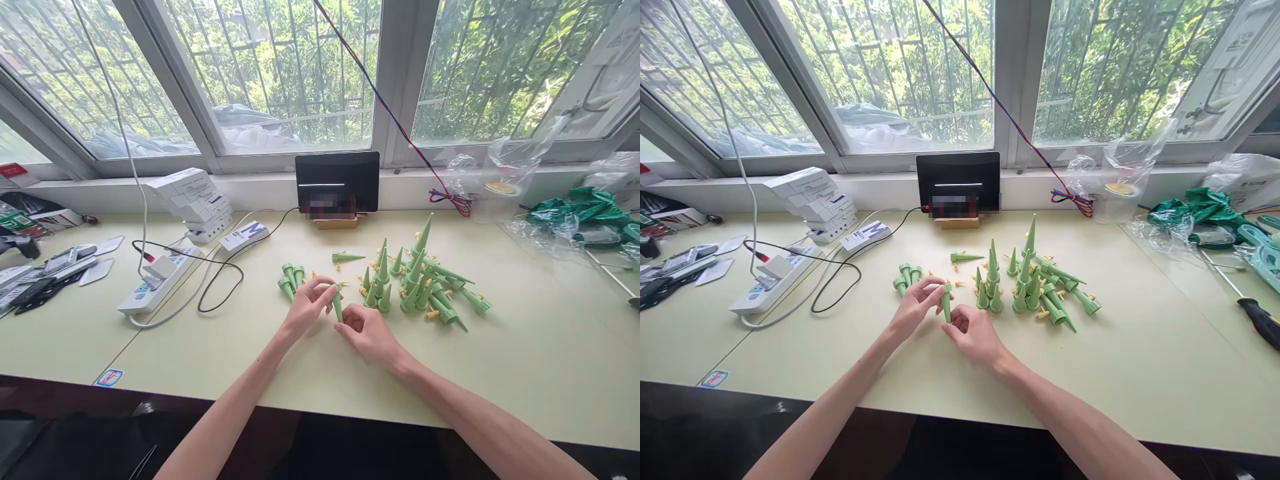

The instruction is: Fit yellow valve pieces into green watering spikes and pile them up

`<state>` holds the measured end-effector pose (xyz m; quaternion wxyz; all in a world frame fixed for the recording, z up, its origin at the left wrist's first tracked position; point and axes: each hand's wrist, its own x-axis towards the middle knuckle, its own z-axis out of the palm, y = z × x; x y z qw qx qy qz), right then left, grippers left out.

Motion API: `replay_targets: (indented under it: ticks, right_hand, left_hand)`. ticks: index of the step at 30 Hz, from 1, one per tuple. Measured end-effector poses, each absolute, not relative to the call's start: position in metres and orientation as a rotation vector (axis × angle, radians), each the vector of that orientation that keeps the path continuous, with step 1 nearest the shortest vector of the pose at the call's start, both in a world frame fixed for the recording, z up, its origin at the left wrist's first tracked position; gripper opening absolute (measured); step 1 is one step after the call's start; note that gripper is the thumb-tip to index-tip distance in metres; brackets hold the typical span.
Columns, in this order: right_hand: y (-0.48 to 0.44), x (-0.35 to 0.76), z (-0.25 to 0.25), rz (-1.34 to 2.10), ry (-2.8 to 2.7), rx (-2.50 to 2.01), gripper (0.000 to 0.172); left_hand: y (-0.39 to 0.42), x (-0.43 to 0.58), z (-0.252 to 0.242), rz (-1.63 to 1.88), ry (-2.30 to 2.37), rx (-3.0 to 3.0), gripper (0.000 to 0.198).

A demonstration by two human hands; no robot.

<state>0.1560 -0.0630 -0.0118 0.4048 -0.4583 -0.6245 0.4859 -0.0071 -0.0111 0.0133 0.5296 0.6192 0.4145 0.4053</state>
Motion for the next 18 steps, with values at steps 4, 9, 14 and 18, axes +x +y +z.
replay_targets:
  ticks: [4, 9, 14, 18]
  right_hand:
    - [-0.0640, 0.1554, -0.0129, 1.205, -1.580, -1.153, 0.018]
    - [-0.0667, 0.1549, -0.0109, 1.197, -1.578, -1.148, 0.019]
    - [-0.0679, 0.1549, -0.0120, 1.151, -1.596, -1.191, 0.020]
    - [-0.0682, 0.1546, -0.0148, 1.141, -1.616, -1.198, 0.019]
  left_hand:
    - [-0.0130, -0.0079, 0.0148, 0.940, 0.957, 1.450, 0.030]
    - [-0.0136, -0.0100, 0.0136, 0.891, 0.923, 1.452, 0.032]
    - [-0.0120, -0.0136, 0.0109, 0.896, 0.955, 1.500, 0.032]
    - [-0.0109, -0.0154, 0.0102, 0.903, 0.966, 1.521, 0.032]
